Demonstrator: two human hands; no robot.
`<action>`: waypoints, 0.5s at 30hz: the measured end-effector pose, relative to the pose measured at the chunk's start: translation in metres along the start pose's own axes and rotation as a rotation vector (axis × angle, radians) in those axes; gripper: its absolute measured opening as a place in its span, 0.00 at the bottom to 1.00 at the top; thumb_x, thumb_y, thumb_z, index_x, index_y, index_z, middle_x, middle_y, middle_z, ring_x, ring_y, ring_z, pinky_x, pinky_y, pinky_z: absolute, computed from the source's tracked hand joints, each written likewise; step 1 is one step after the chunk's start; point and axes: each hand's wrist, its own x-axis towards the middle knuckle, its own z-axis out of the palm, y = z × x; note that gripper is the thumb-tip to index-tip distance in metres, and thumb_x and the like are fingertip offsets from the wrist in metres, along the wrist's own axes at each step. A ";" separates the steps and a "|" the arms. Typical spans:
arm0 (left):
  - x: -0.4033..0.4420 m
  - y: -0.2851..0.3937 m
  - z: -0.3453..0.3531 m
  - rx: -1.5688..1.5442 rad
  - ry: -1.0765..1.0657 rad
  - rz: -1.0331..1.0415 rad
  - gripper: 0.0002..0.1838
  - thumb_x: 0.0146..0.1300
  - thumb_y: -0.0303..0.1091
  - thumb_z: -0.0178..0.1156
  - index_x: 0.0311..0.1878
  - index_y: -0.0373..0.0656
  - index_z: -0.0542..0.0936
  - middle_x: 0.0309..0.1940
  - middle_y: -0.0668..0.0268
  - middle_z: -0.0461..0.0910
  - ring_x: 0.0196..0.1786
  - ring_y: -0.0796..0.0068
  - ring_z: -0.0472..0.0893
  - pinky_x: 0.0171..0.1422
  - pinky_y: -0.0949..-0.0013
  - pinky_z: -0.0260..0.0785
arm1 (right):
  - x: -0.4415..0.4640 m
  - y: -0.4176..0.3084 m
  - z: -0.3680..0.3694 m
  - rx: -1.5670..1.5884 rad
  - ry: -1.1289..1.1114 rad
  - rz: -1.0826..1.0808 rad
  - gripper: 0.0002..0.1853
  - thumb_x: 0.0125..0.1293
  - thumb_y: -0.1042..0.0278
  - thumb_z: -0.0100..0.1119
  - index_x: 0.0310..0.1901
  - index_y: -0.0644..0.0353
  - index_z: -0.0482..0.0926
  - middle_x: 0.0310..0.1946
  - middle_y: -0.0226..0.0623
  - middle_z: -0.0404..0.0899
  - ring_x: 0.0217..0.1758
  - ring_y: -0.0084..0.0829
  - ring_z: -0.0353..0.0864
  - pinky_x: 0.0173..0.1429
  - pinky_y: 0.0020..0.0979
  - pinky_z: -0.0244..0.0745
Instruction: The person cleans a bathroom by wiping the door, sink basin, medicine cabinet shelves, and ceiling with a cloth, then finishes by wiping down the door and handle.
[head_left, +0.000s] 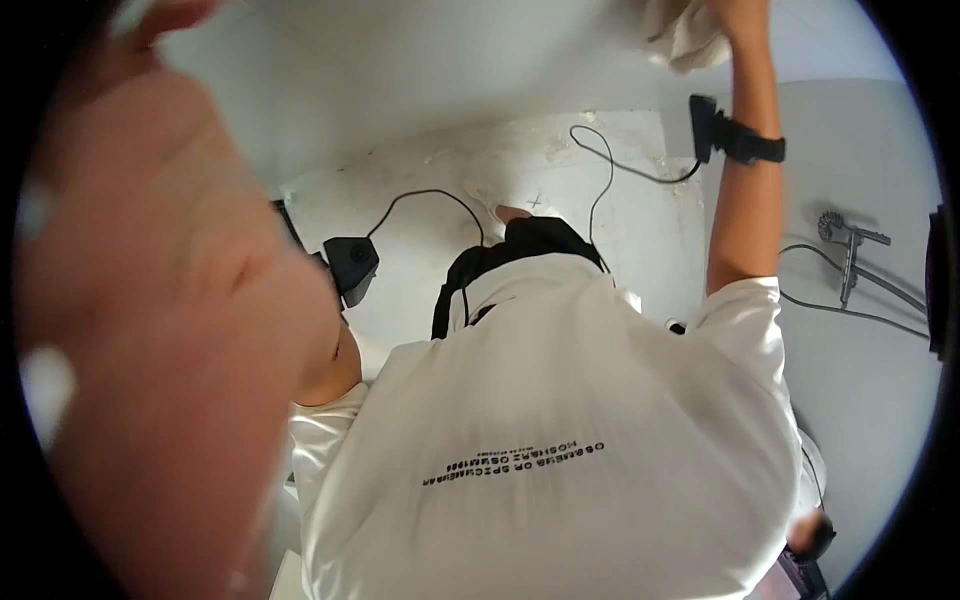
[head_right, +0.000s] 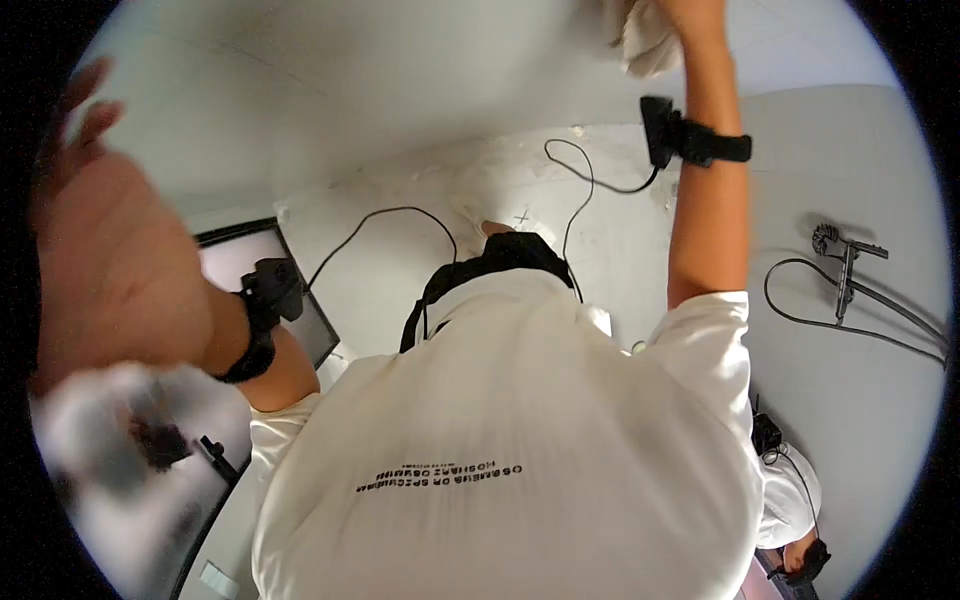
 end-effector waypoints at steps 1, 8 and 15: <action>0.002 -0.007 -0.001 0.025 0.014 -0.043 0.32 0.70 0.44 0.62 0.71 0.39 0.66 0.64 0.52 0.71 0.63 0.65 0.74 0.60 0.65 0.70 | -0.010 0.000 0.002 0.011 -0.111 -0.010 0.44 0.50 0.90 0.44 0.75 0.66 0.57 0.77 0.63 0.47 0.81 0.54 0.49 0.83 0.44 0.49; -0.034 -0.060 -0.005 0.256 0.406 -0.556 0.34 0.73 0.48 0.57 0.74 0.40 0.63 0.65 0.52 0.70 0.64 0.65 0.73 0.61 0.65 0.70 | -0.036 -0.069 0.025 0.229 -0.298 -0.068 0.44 0.46 0.88 0.47 0.73 0.68 0.60 0.75 0.68 0.51 0.79 0.61 0.49 0.83 0.44 0.47; -0.018 -0.125 0.061 0.082 0.135 -1.039 0.31 0.71 0.51 0.57 0.73 0.54 0.64 0.53 0.57 0.79 0.50 0.66 0.82 0.58 0.63 0.70 | -0.034 -0.072 -0.001 0.418 -0.288 -0.187 0.42 0.48 0.90 0.46 0.72 0.68 0.62 0.73 0.67 0.55 0.79 0.60 0.50 0.82 0.46 0.50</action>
